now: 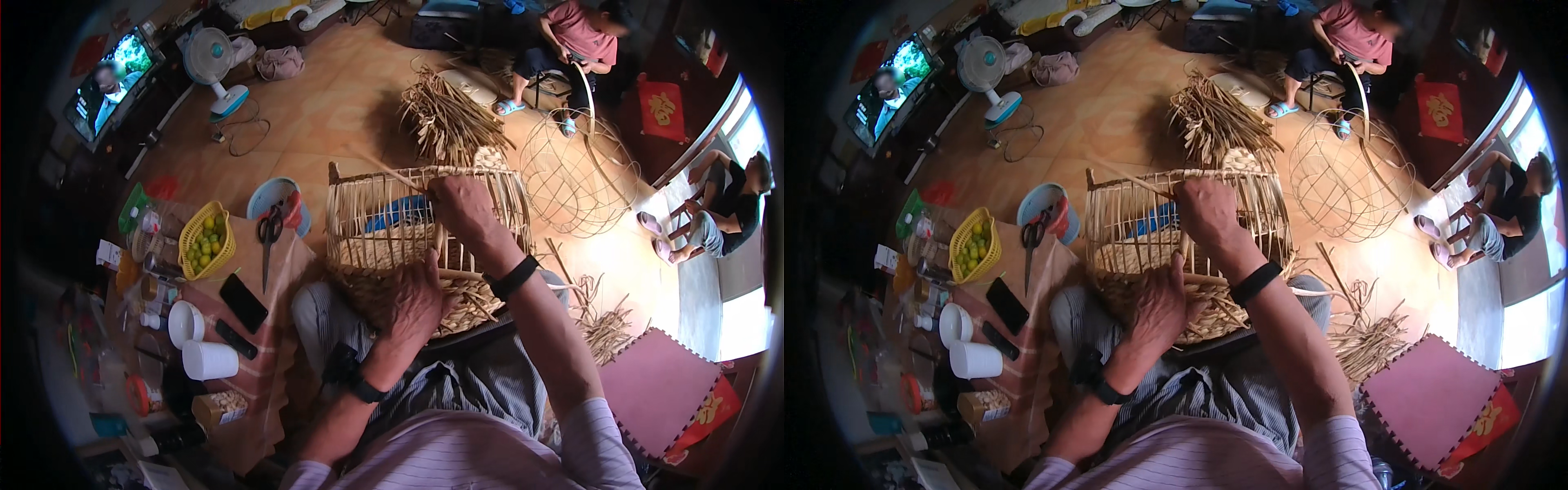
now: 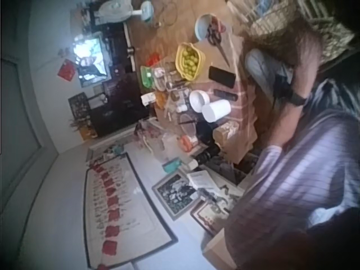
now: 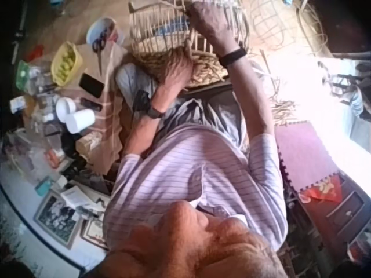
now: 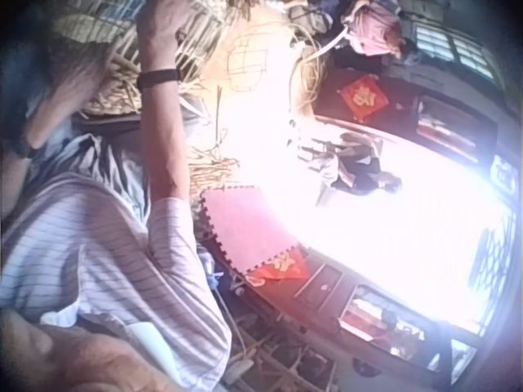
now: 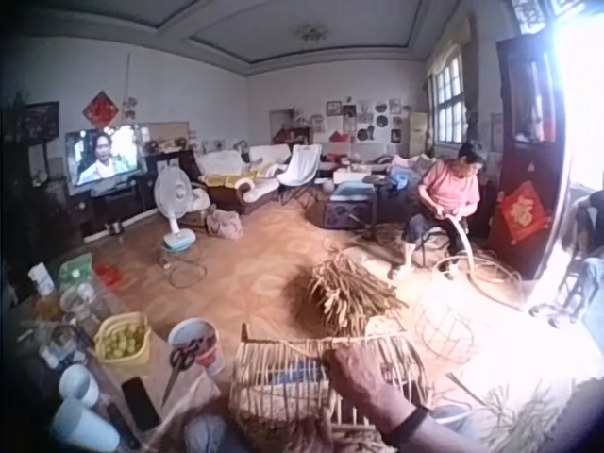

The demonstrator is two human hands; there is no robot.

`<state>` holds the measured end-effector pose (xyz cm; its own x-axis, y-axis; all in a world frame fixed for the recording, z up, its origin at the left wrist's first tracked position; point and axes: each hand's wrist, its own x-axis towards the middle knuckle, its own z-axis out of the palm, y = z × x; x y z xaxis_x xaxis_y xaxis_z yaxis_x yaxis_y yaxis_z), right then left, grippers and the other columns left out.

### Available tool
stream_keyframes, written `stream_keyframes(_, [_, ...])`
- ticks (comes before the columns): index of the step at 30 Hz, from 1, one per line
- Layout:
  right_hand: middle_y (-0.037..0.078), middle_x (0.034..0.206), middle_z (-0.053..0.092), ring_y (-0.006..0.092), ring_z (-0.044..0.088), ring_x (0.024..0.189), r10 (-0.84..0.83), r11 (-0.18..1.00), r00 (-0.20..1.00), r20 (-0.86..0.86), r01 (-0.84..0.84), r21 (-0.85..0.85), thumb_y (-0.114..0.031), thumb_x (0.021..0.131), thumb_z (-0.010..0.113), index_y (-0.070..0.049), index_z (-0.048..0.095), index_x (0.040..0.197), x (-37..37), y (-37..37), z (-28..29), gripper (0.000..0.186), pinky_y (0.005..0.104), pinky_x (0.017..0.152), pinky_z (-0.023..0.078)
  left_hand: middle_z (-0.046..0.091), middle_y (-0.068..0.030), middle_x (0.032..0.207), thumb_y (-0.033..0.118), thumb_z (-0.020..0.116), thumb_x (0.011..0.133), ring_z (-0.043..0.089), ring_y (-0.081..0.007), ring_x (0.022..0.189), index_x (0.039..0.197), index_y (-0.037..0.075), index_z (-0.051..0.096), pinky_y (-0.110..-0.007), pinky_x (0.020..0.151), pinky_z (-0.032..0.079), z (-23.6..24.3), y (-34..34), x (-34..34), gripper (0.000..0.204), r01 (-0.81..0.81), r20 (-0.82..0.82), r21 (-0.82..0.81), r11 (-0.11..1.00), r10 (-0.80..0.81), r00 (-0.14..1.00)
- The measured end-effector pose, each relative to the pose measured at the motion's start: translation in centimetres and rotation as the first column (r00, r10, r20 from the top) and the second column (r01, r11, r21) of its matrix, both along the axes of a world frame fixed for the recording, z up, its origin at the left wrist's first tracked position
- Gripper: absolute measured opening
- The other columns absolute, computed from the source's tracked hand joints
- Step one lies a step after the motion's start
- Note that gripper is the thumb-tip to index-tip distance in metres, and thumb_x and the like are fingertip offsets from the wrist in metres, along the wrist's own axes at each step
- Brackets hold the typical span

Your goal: Weaving a large wicker or bamboo basket by hand.

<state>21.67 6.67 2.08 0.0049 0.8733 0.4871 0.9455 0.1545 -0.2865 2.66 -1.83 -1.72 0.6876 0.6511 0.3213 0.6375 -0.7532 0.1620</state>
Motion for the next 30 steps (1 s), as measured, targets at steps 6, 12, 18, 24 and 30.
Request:
stream_keyframes(6, [0.019, 0.080, 0.073, 0.0339, 0.070, 0.066, -0.001, 0.999, 0.902, -0.431, -0.019, -0.042, -0.008, 0.093, 0.068, -0.005, 0.074, 0.102, -0.4, -2.5, 1.1, 0.011, 0.0445, 0.058, 0.053, 0.060, -0.0196, 0.112, 0.049, 0.078, 0.084, 0.057, -0.0312, 0.103, 0.154, -0.014, 0.033, -0.043, 0.098, 0.043, 1.4, -0.2, 0.0, 0.104, -0.003, -0.061, -0.101, 0.995, -0.004, 0.998])
stream_keyframes(12, [0.006, 0.086, 0.075, 0.0083, 0.060, 0.054, -0.113, 0.991, 0.169, -0.979, -0.045, -0.122, -0.006, 0.097, 0.074, -0.003, 0.067, 0.113, -0.3, -5.6, 1.2, 0.018, 0.0243, 0.045, 0.047, 0.057, -0.0221, 0.123, 0.052, 0.087, 0.072, 0.057, -0.0347, 0.114, 0.157, -0.011, 0.028, -0.045, 0.108, 0.042, 0.9, -0.2, -0.5, 0.121, 0.002, -0.042, -0.103, 0.995, -0.006, 0.999])
stream_keyframes(18, [0.005, 0.085, 0.075, 0.0052, 0.058, 0.053, -0.053, 0.994, -0.035, -0.998, -0.096, -0.049, -0.009, 0.096, 0.076, -0.006, 0.066, 0.105, 2.1, -11.4, -2.5, 0.014, 0.0207, 0.043, 0.040, 0.055, -0.0220, 0.126, 0.047, 0.092, 0.065, 0.057, -0.0374, 0.118, 0.157, -0.007, 0.027, -0.048, 0.110, 0.042, 0.6, 0.5, -1.3, 0.125, 0.070, -0.037, -0.095, 0.993, -0.074, 0.997])
stream_keyframes(24, [0.003, 0.083, 0.076, 0.0036, 0.055, 0.051, -0.247, 0.964, 0.028, -0.969, -0.095, -0.248, -0.013, 0.096, 0.077, -0.006, 0.065, 0.104, 3.4, -19.8, -2.9, 0.016, 0.0193, 0.041, 0.034, 0.057, -0.0177, 0.123, 0.036, 0.095, 0.062, 0.058, -0.0378, 0.116, 0.153, 0.001, 0.037, -0.048, 0.109, 0.043, 0.9, 1.1, -1.9, 0.113, 0.125, 0.021, -0.160, 0.979, -0.123, 0.992])
stream_keyframes(30, [0.004, 0.089, 0.075, 0.0031, 0.061, 0.067, -0.264, 0.942, 0.091, -0.960, -0.191, -0.277, -0.022, 0.098, 0.077, -0.003, 0.064, 0.110, 2.7, -19.9, -1.1, 0.026, 0.0199, 0.050, 0.039, 0.061, -0.0135, 0.132, 0.019, 0.082, 0.084, 0.062, -0.0356, 0.121, 0.140, 0.008, 0.059, -0.044, 0.101, 0.052, 4.3, 2.6, -3.2, 0.061, 0.167, 0.187, -0.337, 0.926, -0.108, 0.976])
